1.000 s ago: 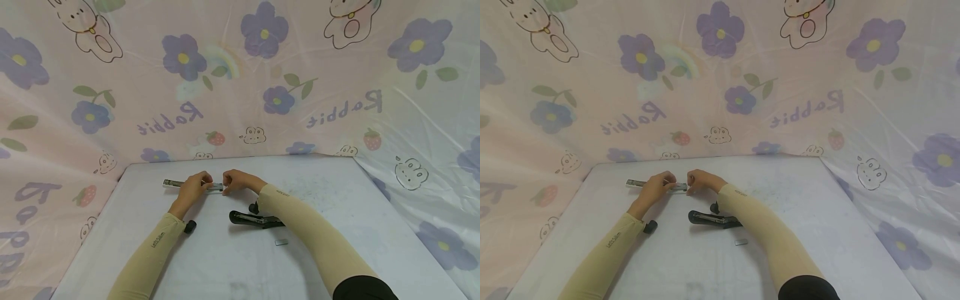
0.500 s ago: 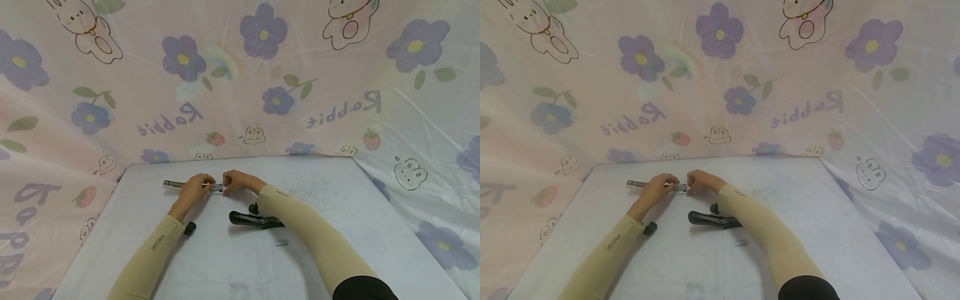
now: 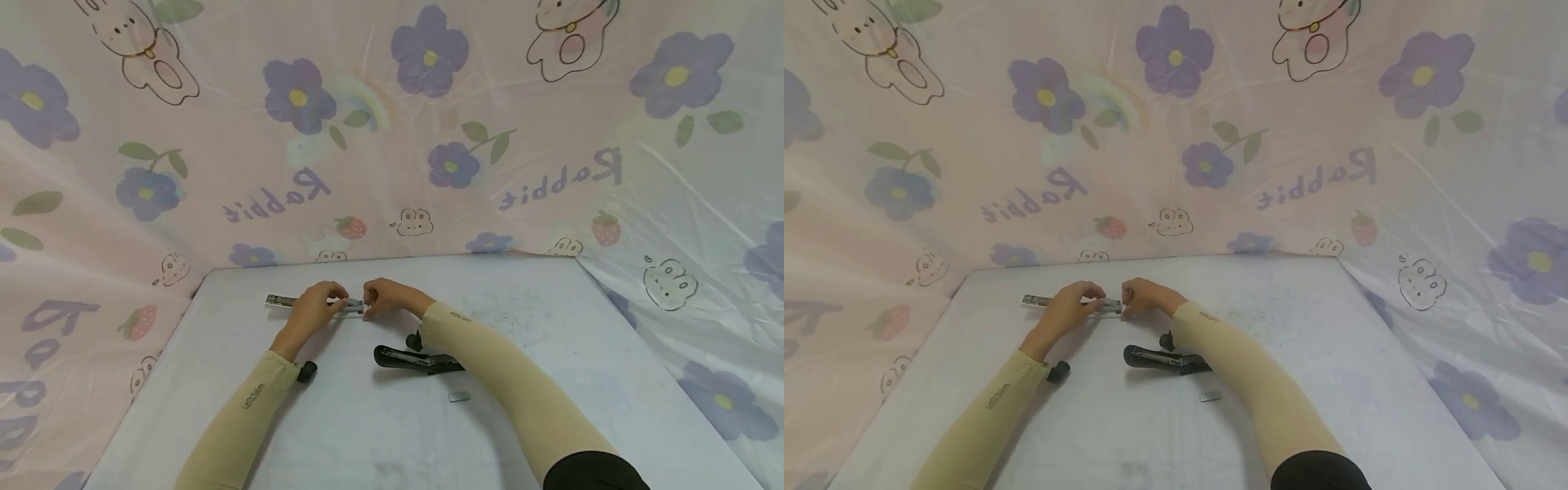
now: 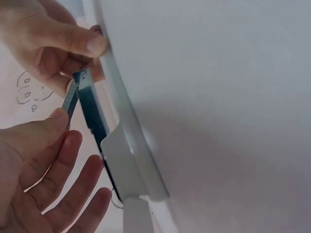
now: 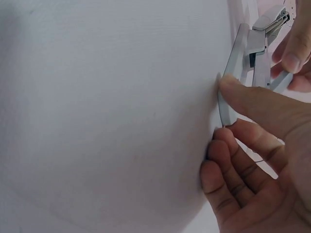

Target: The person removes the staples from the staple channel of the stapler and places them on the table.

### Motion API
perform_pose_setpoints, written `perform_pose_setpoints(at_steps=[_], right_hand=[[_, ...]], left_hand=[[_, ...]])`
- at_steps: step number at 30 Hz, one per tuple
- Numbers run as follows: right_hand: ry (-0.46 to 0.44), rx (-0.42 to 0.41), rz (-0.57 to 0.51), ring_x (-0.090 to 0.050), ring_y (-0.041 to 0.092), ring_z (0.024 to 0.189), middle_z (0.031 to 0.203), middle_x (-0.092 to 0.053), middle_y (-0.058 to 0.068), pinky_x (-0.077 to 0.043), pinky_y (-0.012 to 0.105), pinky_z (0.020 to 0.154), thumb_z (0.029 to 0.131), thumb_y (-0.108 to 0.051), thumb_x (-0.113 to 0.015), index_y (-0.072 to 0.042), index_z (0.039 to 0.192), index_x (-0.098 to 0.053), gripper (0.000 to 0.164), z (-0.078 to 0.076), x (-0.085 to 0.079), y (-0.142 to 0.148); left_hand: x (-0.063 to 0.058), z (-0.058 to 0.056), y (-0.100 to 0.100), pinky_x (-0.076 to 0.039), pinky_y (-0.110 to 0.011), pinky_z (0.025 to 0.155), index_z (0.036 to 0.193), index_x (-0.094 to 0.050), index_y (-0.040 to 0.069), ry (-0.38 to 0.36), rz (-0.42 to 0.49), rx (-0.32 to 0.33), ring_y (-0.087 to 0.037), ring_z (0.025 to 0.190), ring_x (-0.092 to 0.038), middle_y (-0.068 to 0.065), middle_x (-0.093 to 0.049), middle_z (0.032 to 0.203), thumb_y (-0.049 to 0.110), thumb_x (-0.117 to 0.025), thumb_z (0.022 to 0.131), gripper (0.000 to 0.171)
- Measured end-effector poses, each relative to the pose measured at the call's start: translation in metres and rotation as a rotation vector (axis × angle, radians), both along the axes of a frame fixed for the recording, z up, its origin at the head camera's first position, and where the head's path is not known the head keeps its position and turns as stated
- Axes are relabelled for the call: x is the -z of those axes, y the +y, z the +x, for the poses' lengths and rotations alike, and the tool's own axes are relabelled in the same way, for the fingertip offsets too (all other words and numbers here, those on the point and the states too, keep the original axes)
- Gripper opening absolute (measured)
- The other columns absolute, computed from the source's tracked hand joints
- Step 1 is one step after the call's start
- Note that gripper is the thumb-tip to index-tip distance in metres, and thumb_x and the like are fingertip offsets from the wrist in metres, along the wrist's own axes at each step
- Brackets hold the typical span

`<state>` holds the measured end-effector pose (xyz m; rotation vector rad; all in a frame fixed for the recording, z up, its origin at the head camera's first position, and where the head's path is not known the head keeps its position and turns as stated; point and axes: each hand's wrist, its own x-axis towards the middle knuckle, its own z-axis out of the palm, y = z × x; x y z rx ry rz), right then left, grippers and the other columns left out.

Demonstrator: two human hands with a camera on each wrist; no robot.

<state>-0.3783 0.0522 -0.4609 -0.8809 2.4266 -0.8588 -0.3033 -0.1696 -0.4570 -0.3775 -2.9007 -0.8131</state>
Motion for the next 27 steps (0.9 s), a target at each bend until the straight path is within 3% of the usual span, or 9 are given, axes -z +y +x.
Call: perform_pose_setpoints(at_steps=[11, 16, 27], right_hand=[[0.007, 0.002, 0.015, -0.052, 0.011, 0.079, 0.088, -0.060, -0.001, -0.043, 0.025, 0.071, 0.090, -0.017, -0.089, -0.008, 0.099, -0.064, 0.028, 0.001, -0.001, 0.000], [0.014, 0.002, 0.016, -0.052, 0.011, 0.079, 0.088, -0.061, -0.001, -0.044, 0.025, 0.072, 0.090, -0.017, -0.089, -0.008, 0.099, -0.064, 0.027, 0.003, -0.001, 0.000], [0.023, 0.016, 0.016, -0.053, 0.012, 0.079, 0.087, -0.060, -0.001, -0.044, 0.024, 0.072, 0.090, -0.017, -0.089, -0.008, 0.099, -0.064, 0.027, 0.004, 0.000, -0.001]], left_hand=[[-0.008, 0.020, -0.005, -0.058, -0.052, 0.092, 0.113, -0.077, 0.018, 0.000, -0.022, 0.002, -0.028, 0.109, -0.073, -0.005, -0.074, 0.118, 0.025, -0.079, 0.101, 0.014], [-0.009, 0.030, -0.004, -0.057, -0.051, 0.094, 0.112, -0.078, 0.016, -0.040, -0.014, 0.056, -0.026, 0.108, -0.072, -0.002, -0.075, 0.114, 0.022, -0.080, 0.100, 0.014], [-0.004, 0.034, -0.006, -0.058, -0.046, 0.089, 0.105, -0.078, 0.016, -0.138, -0.042, 0.129, -0.020, 0.100, -0.072, 0.002, -0.077, 0.105, 0.019, -0.081, 0.098, 0.008]])
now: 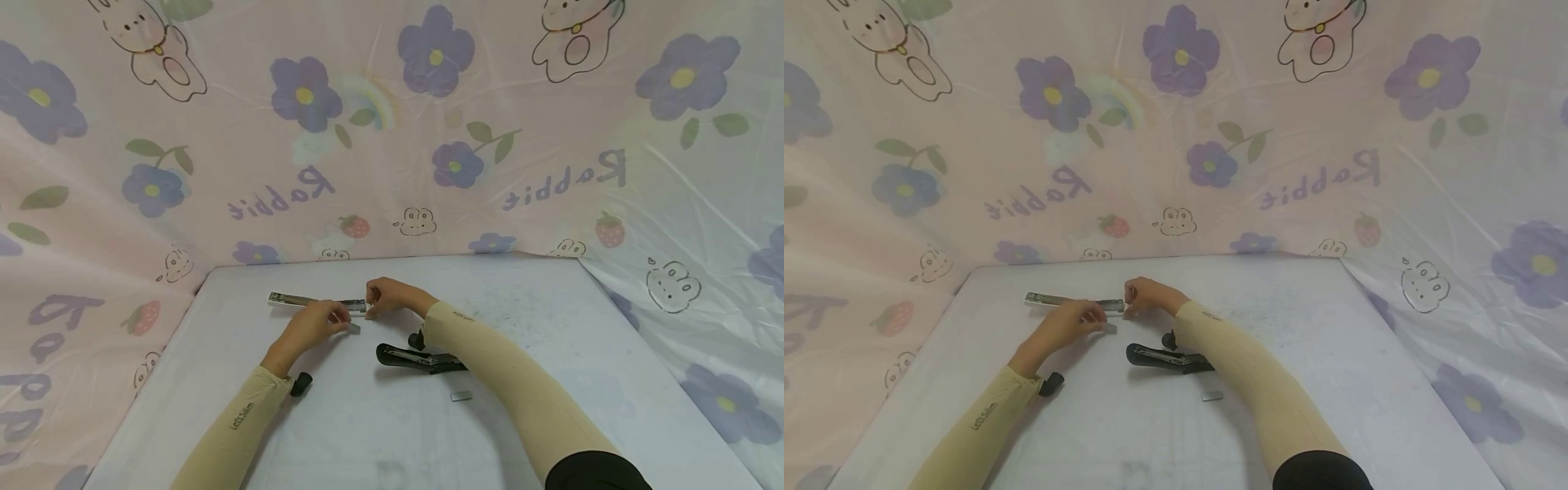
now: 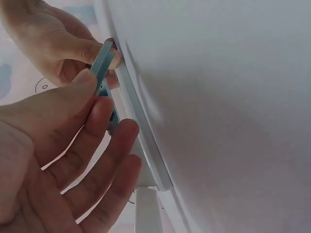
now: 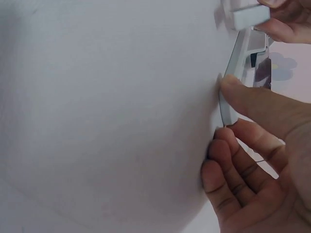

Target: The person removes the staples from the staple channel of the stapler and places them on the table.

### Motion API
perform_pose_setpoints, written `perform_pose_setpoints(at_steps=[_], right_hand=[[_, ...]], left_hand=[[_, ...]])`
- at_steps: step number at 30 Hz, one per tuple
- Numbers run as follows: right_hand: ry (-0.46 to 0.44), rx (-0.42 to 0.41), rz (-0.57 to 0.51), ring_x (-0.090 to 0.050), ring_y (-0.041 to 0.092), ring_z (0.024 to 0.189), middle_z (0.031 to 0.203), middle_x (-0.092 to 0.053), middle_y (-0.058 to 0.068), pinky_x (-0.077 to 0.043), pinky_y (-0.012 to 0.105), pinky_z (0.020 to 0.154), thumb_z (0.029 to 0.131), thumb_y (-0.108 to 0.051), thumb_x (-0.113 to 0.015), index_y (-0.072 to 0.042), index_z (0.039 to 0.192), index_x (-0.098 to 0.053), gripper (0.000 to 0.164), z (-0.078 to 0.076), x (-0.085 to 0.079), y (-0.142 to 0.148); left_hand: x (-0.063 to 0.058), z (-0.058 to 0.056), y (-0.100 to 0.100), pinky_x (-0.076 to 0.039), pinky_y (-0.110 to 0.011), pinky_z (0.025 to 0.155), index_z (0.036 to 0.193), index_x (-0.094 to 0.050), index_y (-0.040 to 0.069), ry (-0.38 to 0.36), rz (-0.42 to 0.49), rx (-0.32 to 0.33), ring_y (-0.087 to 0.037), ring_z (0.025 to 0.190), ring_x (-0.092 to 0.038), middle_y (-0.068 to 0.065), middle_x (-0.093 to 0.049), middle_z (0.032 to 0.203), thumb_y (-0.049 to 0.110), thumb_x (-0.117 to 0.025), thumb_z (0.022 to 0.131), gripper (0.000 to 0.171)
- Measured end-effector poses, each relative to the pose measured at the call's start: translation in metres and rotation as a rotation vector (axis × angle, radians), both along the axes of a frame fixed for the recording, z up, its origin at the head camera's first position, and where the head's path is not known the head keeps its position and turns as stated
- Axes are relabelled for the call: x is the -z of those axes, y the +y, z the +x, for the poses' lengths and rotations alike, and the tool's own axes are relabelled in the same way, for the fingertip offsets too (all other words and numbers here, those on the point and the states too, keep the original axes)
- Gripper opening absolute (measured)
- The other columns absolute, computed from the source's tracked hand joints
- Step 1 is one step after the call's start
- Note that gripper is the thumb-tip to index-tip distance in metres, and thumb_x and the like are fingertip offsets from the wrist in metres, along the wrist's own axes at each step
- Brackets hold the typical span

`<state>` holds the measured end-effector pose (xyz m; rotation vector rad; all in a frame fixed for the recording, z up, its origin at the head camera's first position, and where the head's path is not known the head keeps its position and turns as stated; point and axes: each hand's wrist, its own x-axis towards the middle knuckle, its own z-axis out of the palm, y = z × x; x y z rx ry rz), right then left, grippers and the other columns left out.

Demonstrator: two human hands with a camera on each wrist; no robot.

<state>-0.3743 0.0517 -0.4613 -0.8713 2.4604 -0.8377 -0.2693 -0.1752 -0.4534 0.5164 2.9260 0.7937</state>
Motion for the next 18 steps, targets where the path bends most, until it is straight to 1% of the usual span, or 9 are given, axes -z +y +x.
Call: perform_pose_setpoints(at_steps=[4, 9, 18], right_hand=[[-0.011, 0.002, -0.004, -0.053, 0.012, 0.078, 0.086, -0.061, -0.001, -0.044, 0.025, 0.072, 0.091, -0.016, -0.088, -0.008, 0.099, -0.064, 0.027, 0.0009, -0.0007, 0.0001], [-0.013, 0.007, -0.004, -0.053, 0.012, 0.079, 0.087, -0.061, -0.001, -0.044, 0.026, 0.073, 0.091, -0.018, -0.088, -0.008, 0.100, -0.064, 0.027, 0.0007, -0.0010, 0.0005], [-0.024, 0.011, -0.026, -0.053, 0.011, 0.077, 0.085, -0.062, -0.002, -0.044, 0.025, 0.072, 0.092, -0.016, -0.088, -0.008, 0.102, -0.065, 0.027, 0.0017, 0.0006, 0.0026]], left_hand=[[0.0017, 0.0007, 0.0017, -0.057, -0.045, 0.087, 0.101, -0.078, 0.016, -0.014, -0.012, 0.011, -0.018, 0.096, -0.071, 0.003, -0.076, 0.101, 0.017, -0.083, 0.096, 0.007], [0.0029, 0.0011, 0.0022, -0.058, -0.044, 0.087, 0.098, -0.076, 0.017, -0.010, -0.029, 0.010, -0.018, 0.095, -0.071, 0.003, -0.075, 0.099, 0.016, -0.084, 0.095, 0.008], [0.0041, 0.0008, 0.0032, -0.057, -0.044, 0.091, 0.098, -0.075, 0.014, 0.008, -0.105, 0.052, -0.019, 0.098, -0.070, 0.001, -0.074, 0.100, 0.012, -0.084, 0.095, 0.009]])
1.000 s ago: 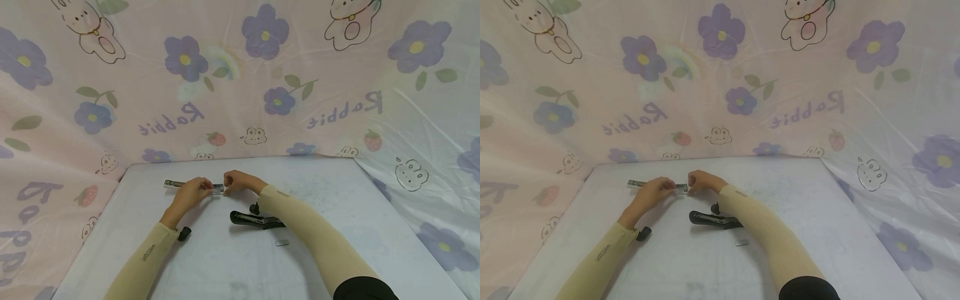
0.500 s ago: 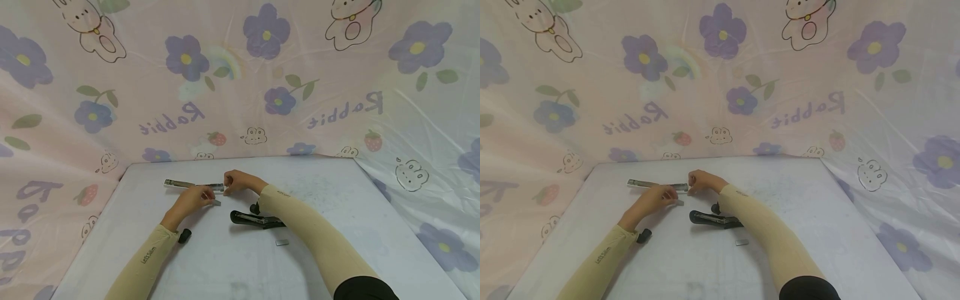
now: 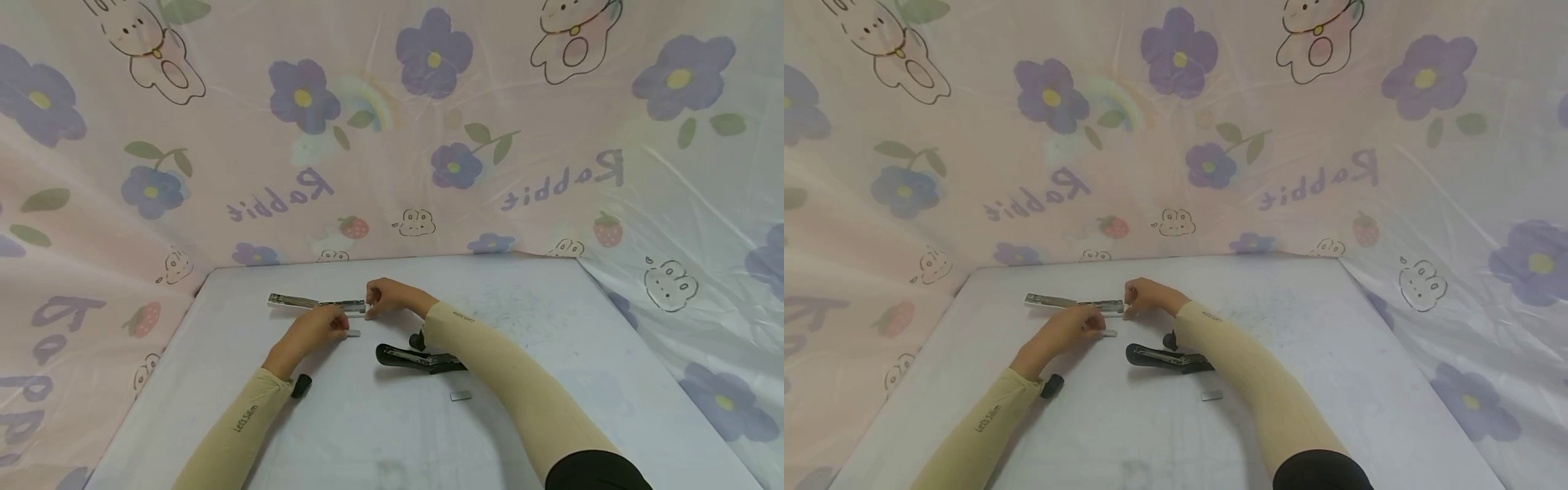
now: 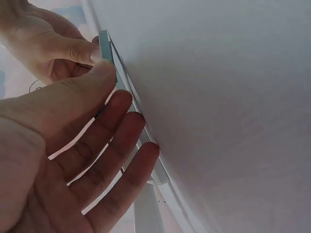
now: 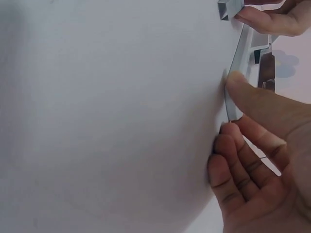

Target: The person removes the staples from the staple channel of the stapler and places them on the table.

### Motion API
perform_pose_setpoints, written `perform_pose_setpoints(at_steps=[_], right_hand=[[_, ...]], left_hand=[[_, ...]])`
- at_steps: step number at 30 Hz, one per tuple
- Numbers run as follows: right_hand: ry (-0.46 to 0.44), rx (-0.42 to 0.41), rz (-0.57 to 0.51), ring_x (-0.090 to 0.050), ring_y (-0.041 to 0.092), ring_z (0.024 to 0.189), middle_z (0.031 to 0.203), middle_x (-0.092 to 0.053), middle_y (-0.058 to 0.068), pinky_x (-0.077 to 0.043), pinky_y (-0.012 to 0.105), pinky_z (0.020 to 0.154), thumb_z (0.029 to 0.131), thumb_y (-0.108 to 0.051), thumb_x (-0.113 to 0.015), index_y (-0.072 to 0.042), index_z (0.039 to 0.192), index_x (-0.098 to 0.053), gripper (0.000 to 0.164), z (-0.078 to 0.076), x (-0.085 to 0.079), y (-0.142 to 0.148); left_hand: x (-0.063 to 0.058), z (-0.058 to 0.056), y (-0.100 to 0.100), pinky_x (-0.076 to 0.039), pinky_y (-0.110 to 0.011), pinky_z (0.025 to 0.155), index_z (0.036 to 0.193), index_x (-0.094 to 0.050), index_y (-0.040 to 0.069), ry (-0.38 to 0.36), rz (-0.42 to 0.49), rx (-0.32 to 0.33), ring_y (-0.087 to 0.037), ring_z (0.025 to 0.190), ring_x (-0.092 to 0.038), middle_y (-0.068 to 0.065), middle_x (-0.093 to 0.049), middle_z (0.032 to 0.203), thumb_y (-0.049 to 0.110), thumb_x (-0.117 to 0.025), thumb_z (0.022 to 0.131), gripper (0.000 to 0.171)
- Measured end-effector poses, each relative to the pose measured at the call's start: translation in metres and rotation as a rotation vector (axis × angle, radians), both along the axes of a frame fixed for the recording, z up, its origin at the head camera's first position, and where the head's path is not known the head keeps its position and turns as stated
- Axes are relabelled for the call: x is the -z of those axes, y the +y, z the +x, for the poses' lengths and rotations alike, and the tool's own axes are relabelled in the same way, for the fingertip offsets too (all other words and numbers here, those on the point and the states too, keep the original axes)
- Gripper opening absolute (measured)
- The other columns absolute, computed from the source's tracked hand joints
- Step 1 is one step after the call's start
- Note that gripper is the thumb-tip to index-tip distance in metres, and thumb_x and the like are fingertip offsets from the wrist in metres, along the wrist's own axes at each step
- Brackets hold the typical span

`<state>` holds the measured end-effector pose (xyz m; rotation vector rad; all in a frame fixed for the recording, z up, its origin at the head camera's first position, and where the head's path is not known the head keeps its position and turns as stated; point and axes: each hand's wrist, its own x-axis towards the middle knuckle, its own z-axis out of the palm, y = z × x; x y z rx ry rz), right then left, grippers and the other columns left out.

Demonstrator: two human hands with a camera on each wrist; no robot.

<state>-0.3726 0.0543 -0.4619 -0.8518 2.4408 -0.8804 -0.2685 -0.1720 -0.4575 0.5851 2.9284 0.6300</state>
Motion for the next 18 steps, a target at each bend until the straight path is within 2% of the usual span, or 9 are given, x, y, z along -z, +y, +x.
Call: perform_pose_setpoints(at_steps=[8, 11, 13, 16, 18], right_hand=[[-0.034, 0.002, 0.024, -0.056, 0.011, 0.081, 0.091, -0.065, 0.000, -0.047, 0.025, 0.075, 0.093, -0.018, -0.087, -0.009, 0.110, -0.068, 0.027, -0.004, -0.003, 0.011], [-0.082, -0.021, 0.045, -0.060, 0.012, 0.089, 0.100, -0.068, 0.001, -0.050, 0.028, 0.084, 0.096, -0.023, -0.083, -0.010, 0.120, -0.071, 0.030, -0.008, -0.007, 0.020], [-0.138, -0.034, 0.043, -0.064, 0.013, 0.097, 0.109, -0.071, 0.001, -0.052, 0.031, 0.092, 0.099, -0.028, -0.080, -0.009, 0.130, -0.070, 0.038, -0.009, -0.011, 0.028], [-0.230, -0.050, 0.023, -0.069, 0.017, 0.108, 0.122, -0.073, 0.005, -0.053, 0.038, 0.103, 0.103, -0.031, -0.075, -0.006, 0.146, -0.062, 0.051, -0.010, -0.018, 0.043], [-0.248, -0.056, 0.004, -0.072, 0.021, 0.114, 0.130, -0.072, 0.008, -0.054, 0.042, 0.106, 0.105, -0.031, -0.071, -0.004, 0.152, -0.056, 0.056, -0.009, -0.024, 0.053]], left_hand=[[0.005, -0.004, 0.004, -0.057, -0.043, 0.093, 0.095, -0.077, 0.013, 0.055, -0.058, 0.054, -0.021, 0.098, -0.069, 0.000, -0.072, 0.100, 0.011, -0.083, 0.095, 0.007], [0.005, -0.004, 0.005, -0.057, -0.044, 0.093, 0.095, -0.076, 0.012, 0.057, -0.066, 0.059, -0.022, 0.098, -0.069, -0.001, -0.071, 0.100, 0.010, -0.083, 0.095, 0.007], [0.004, -0.004, 0.006, -0.057, -0.045, 0.094, 0.095, -0.076, 0.012, 0.054, -0.062, 0.056, -0.023, 0.099, -0.069, -0.002, -0.071, 0.100, 0.010, -0.083, 0.095, 0.007], [0.004, -0.005, 0.007, -0.056, -0.045, 0.095, 0.096, -0.075, 0.012, 0.048, -0.058, 0.049, -0.022, 0.100, -0.068, -0.002, -0.071, 0.101, 0.010, -0.082, 0.096, 0.007], [0.003, -0.004, 0.008, -0.056, -0.045, 0.095, 0.098, -0.075, 0.012, 0.043, -0.054, 0.040, -0.022, 0.100, -0.068, -0.002, -0.071, 0.102, 0.012, -0.082, 0.096, 0.007]])
